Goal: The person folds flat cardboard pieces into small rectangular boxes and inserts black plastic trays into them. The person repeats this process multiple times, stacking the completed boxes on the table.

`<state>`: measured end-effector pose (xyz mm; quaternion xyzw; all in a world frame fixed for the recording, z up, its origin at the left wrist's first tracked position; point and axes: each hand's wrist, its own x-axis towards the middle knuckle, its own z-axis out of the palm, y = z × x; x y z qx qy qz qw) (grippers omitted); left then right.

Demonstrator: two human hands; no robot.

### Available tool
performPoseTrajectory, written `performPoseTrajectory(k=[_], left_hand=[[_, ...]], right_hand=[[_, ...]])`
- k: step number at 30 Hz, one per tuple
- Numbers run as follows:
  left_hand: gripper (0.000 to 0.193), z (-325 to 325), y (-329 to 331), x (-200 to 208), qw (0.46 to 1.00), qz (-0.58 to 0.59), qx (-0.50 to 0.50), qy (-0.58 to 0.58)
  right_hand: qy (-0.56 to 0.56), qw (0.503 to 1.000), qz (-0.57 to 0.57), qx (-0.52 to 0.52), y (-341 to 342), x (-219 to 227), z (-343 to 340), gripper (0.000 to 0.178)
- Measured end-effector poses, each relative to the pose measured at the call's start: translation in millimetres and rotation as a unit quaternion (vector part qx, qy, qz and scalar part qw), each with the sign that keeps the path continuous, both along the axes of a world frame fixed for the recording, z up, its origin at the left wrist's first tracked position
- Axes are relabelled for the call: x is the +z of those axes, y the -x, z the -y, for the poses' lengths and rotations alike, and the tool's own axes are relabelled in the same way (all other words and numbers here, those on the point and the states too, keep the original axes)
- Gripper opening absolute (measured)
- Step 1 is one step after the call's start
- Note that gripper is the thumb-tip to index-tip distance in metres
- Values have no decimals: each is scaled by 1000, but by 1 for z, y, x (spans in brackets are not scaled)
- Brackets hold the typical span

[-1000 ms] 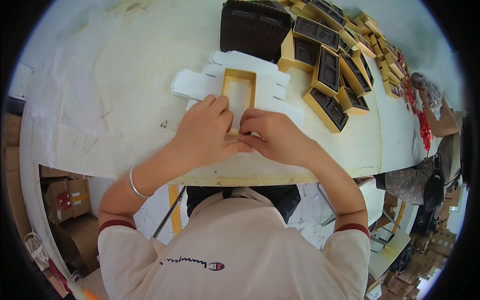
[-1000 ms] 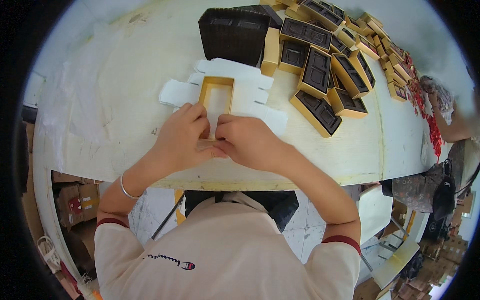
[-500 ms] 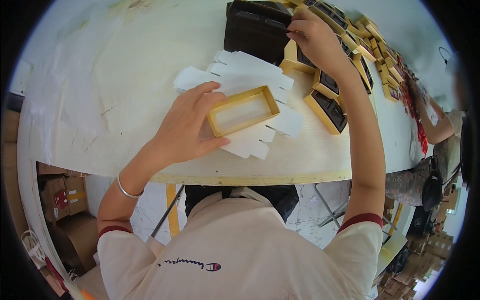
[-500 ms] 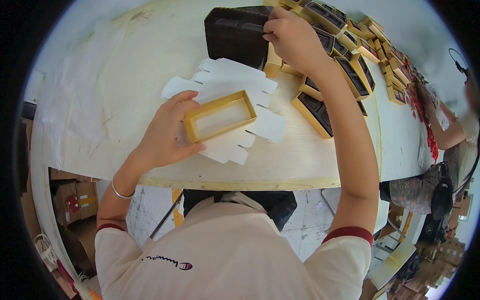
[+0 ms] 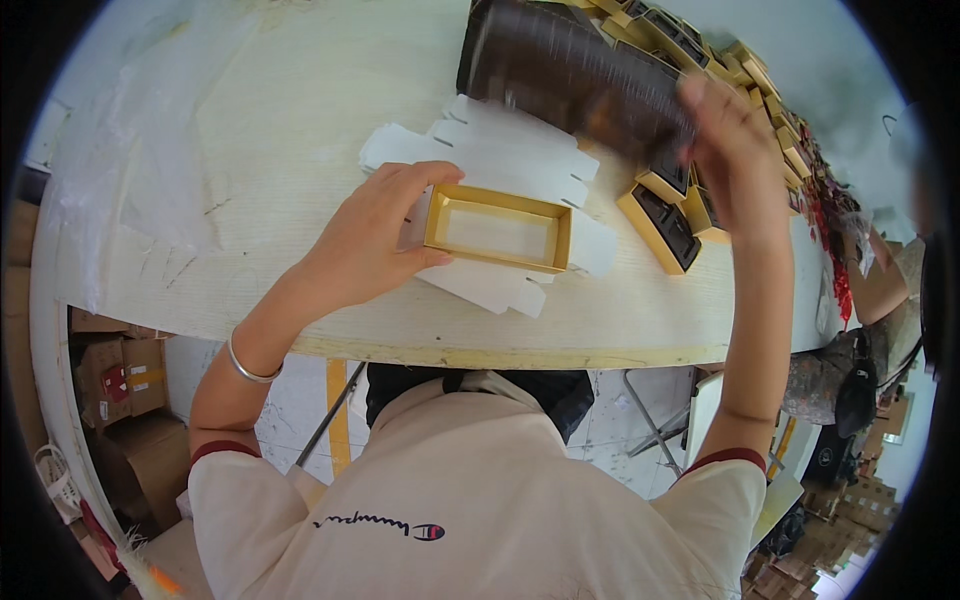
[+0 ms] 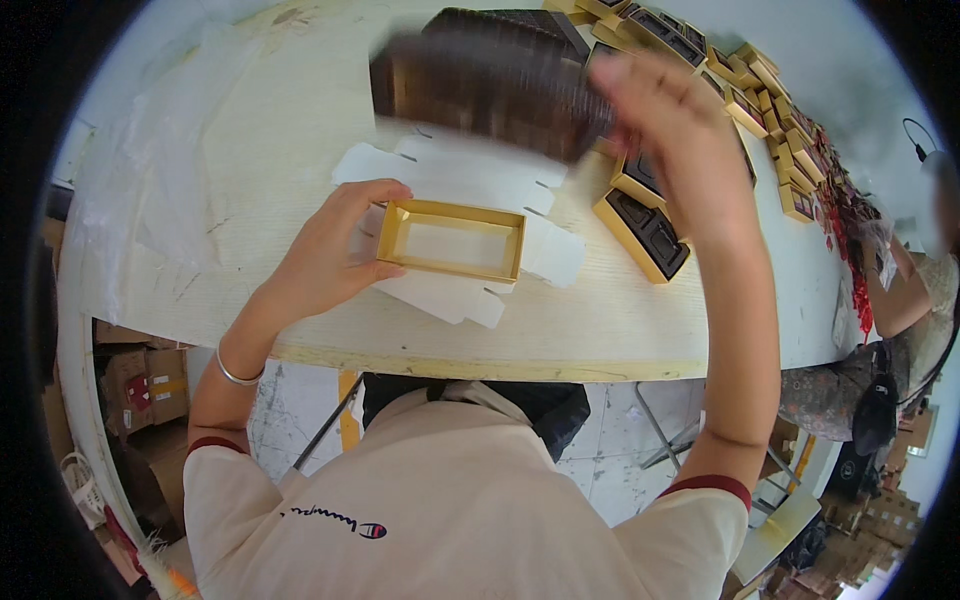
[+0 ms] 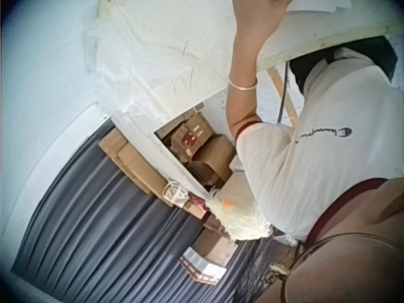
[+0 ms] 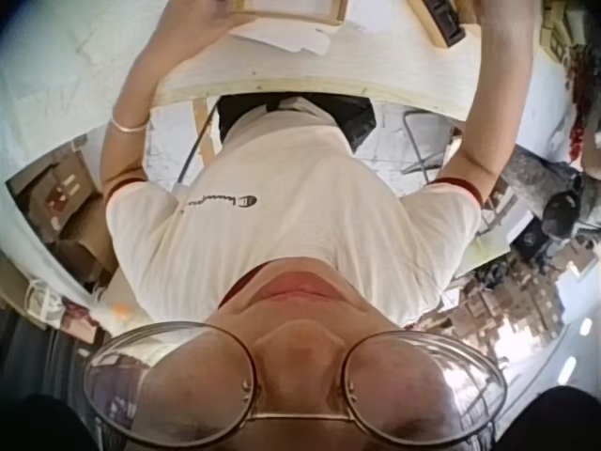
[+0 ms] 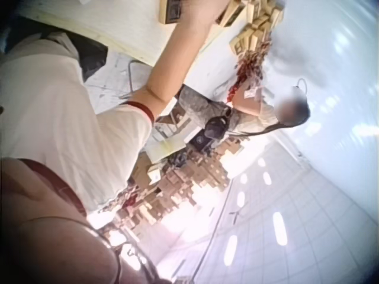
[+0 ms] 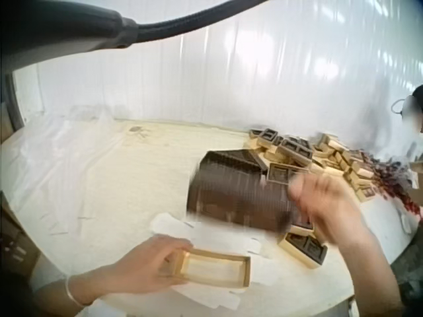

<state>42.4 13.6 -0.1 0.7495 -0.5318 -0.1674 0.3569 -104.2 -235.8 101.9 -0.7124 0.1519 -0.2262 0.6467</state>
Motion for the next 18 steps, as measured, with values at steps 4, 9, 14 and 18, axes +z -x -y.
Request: performPoseTrajectory(k=[4,9,14,18], left_hand=[[72,1,8,4,999,24,-14,20],[69,13,19,8,989,133,-60,35],[63,17,14,11,994,83,-75,-10],[65,18,11,9,995,46,-88,-9]], right_hand=[[-141,960,-241,38,40,-41,-2,26],[-246,922,-296,42,57,-69,-7,31],[198,959,-167,115,53,-54,-33,50],[550,816,-91,154,68,-60,-42,51]])
